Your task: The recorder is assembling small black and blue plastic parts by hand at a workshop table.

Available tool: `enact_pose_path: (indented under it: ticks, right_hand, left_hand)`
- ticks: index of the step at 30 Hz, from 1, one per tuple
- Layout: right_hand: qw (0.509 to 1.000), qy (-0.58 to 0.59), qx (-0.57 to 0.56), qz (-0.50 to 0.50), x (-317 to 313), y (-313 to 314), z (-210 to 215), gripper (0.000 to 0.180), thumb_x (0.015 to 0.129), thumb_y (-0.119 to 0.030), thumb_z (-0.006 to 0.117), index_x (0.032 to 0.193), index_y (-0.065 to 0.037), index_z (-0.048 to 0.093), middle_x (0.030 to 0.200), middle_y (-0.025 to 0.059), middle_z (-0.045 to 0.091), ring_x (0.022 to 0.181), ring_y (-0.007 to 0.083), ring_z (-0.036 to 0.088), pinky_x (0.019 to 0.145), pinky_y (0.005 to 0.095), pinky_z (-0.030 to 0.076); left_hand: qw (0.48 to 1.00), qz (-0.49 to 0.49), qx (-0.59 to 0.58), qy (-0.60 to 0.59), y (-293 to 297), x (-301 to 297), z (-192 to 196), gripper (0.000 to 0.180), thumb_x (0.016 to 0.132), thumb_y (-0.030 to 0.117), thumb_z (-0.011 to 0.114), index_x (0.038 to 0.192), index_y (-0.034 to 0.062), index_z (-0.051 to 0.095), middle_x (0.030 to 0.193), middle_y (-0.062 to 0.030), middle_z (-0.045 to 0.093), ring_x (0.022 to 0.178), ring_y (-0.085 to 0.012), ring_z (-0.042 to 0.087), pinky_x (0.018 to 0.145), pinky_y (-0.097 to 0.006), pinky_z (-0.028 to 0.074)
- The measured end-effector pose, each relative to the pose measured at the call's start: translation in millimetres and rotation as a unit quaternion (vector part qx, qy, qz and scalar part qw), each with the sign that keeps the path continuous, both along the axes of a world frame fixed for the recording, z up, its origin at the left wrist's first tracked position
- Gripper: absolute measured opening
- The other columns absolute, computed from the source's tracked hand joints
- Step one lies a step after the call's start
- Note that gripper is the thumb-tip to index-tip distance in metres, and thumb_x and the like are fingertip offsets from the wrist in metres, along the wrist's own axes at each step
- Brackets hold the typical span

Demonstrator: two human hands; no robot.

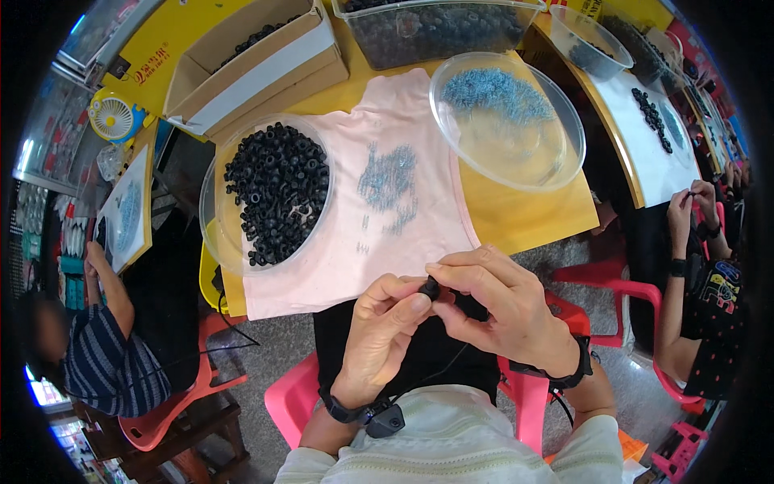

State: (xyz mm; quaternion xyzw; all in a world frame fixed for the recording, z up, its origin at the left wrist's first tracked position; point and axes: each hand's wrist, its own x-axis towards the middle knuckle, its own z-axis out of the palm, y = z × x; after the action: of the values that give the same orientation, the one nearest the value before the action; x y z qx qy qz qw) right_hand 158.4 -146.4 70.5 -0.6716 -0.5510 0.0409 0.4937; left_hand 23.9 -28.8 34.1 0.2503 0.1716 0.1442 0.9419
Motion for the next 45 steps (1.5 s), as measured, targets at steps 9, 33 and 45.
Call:
enact_pose_path:
  ticks: [9, 33, 45]
  right_hand:
    - [0.998, 0.062, 0.006, 0.019, 8.6, -2.7, -2.8, 0.021, 0.080, -0.001, 0.075, 0.099, 0.002, 0.066, 0.087, 0.0122, 0.067, 0.082, 0.0265, 0.066, 0.067, 0.0320, 0.053]
    - [0.996, -0.091, -0.003, -0.008, 0.2, -9.3, -15.8, 0.041, 0.069, -0.005, 0.078, 0.105, 0.003, 0.059, 0.097, 0.0129, 0.060, 0.085, 0.0284, 0.061, 0.071, 0.0341, 0.054]
    - [0.996, -0.092, -0.008, -0.009, -3.4, -12.6, -35.4, 0.037, 0.070, -0.003, 0.077, 0.102, 0.004, 0.059, 0.096, 0.0135, 0.061, 0.083, 0.0286, 0.061, 0.068, 0.0346, 0.053]
  left_hand:
    - [0.966, 0.090, 0.243, 0.026, -10.2, 1.6, -1.6, 0.016, 0.088, -0.005, 0.067, 0.104, -0.0041, 0.065, 0.104, -0.0170, 0.068, 0.090, -0.0223, 0.069, 0.086, -0.036, 0.058]
    - [0.999, -0.048, -0.001, 0.026, -4.9, 4.5, 1.3, 0.007, 0.095, 0.010, 0.063, 0.100, 0.0058, 0.066, 0.100, -0.0018, 0.068, 0.093, -0.0117, 0.063, 0.086, -0.028, 0.052]
    - [0.997, -0.058, -0.022, 0.040, -2.5, 2.5, -30.0, 0.006, 0.095, 0.006, 0.063, 0.098, 0.0025, 0.066, 0.100, -0.0093, 0.069, 0.095, -0.0189, 0.067, 0.087, -0.036, 0.053]
